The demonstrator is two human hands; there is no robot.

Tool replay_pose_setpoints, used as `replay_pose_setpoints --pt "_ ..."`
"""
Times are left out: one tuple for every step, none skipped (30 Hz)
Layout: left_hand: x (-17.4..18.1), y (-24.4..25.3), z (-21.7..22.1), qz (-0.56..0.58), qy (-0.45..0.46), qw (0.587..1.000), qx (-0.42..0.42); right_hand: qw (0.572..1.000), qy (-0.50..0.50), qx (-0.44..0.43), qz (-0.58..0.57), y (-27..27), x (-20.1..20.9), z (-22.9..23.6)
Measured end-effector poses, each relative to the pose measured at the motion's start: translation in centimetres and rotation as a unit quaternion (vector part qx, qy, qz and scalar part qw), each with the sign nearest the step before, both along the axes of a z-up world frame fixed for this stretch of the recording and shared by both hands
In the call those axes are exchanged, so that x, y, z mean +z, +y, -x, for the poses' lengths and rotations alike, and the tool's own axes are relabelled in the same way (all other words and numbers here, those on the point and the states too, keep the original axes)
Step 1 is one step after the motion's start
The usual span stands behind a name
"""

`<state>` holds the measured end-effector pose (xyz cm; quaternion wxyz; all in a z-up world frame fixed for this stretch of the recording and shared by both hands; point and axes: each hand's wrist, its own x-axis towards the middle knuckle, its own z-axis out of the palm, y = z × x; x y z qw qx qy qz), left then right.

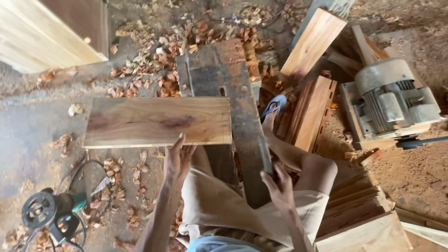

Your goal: Sawing and prepping a wood plank on a workbench in a carpentry workshop.

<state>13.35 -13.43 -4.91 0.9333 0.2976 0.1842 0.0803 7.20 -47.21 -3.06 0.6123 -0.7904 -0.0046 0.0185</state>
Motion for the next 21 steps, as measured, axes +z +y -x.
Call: replay_pose_setpoints --pt "-0.5 -0.5 -1.4 -0.031 0.070 0.997 -0.014 0.999 0.042 -0.033 0.004 -1.9 -2.0 0.9" --pt "-1.1 -1.0 -2.9 -0.063 0.139 0.988 -0.029 0.994 0.085 -0.065 0.007 -3.8 -4.0 1.8" --pt "1.9 -2.7 -3.8 -0.062 0.138 0.988 -0.032 0.994 0.084 -0.068 0.007 -5.6 -6.8 2.1" --pt "4.9 -4.5 -4.8 -0.102 0.212 0.972 -0.020 0.991 0.103 -0.085 0.029 -7.3 -9.5 2.3" --pt "8.0 -6.2 -5.9 -0.142 0.284 0.948 -0.007 0.986 0.122 -0.101 0.049 -9.0 -12.4 2.3" --pt "0.8 -5.7 -8.6 -0.143 0.282 0.949 -0.008 0.986 0.120 -0.103 0.049 -9.2 -11.0 2.1" --pt "-5.5 -5.6 -11.2 -0.101 0.246 0.964 -0.004 0.978 0.078 -0.126 -0.149 -9.2 -9.5 1.8" --pt "-11.3 -6.6 -14.5 -0.059 0.209 0.976 -0.001 0.928 0.033 -0.143 -0.341 -9.1 -8.0 1.4" --pt "-12.2 -7.4 -15.5 -0.061 0.208 0.976 -0.005 0.927 0.031 -0.147 -0.343 -9.1 -7.7 1.1" --pt "-13.1 -8.2 -16.5 -0.035 0.172 0.984 -0.028 0.918 0.076 -0.182 -0.343 -9.2 -7.4 0.6" --pt "-14.4 -9.2 -16.7 -0.006 0.141 0.989 -0.050 0.906 0.127 -0.219 -0.339 -9.5 -7.1 0.7" --pt "-12.1 -9.9 -15.8 -0.005 0.146 0.988 -0.053 0.905 0.130 -0.223 -0.338 -9.5 -7.1 0.6" --pt "-9.9 -10.5 -14.7 -0.092 0.201 0.968 -0.117 0.901 0.119 -0.212 -0.360 -9.6 -7.1 0.4" --pt "-7.7 -11.2 -13.7 -0.177 0.253 0.934 -0.181 0.895 0.108 -0.201 -0.382 -9.7 -7.2 0.2" --pt "-7.5 -10.9 -13.4 -0.180 0.256 0.932 -0.182 0.894 0.110 -0.203 -0.385 -9.7 -7.1 -0.5" --pt "-7.2 -10.8 -13.1 -0.374 0.253 0.866 -0.215 0.896 0.114 -0.207 -0.375 -9.7 -7.0 -1.2" --pt "-6.9 -10.4 -12.7 -0.555 0.239 0.758 -0.244 0.897 0.119 -0.216 -0.367 -9.3 -7.0 -1.5" --pt "-6.3 -10.4 -13.3 -0.559 0.241 0.753 -0.249 0.893 0.122 -0.222 -0.371 -9.1 -6.7 -1.9" --pt "-5.9 -10.5 -13.2 -0.737 0.094 0.630 -0.225 0.902 0.119 -0.198 -0.364 -9.1 -6.3 -1.9" --pt "-5.4 -10.5 -13.1 -0.863 -0.065 0.463 -0.195 0.911 0.116 -0.174 -0.356 -9.0 -5.8 -1.8" --pt "-5.7 -10.4 -14.3 -0.863 -0.063 0.462 -0.193 0.911 0.116 -0.172 -0.357 -9.0 -6.2 -2.0"
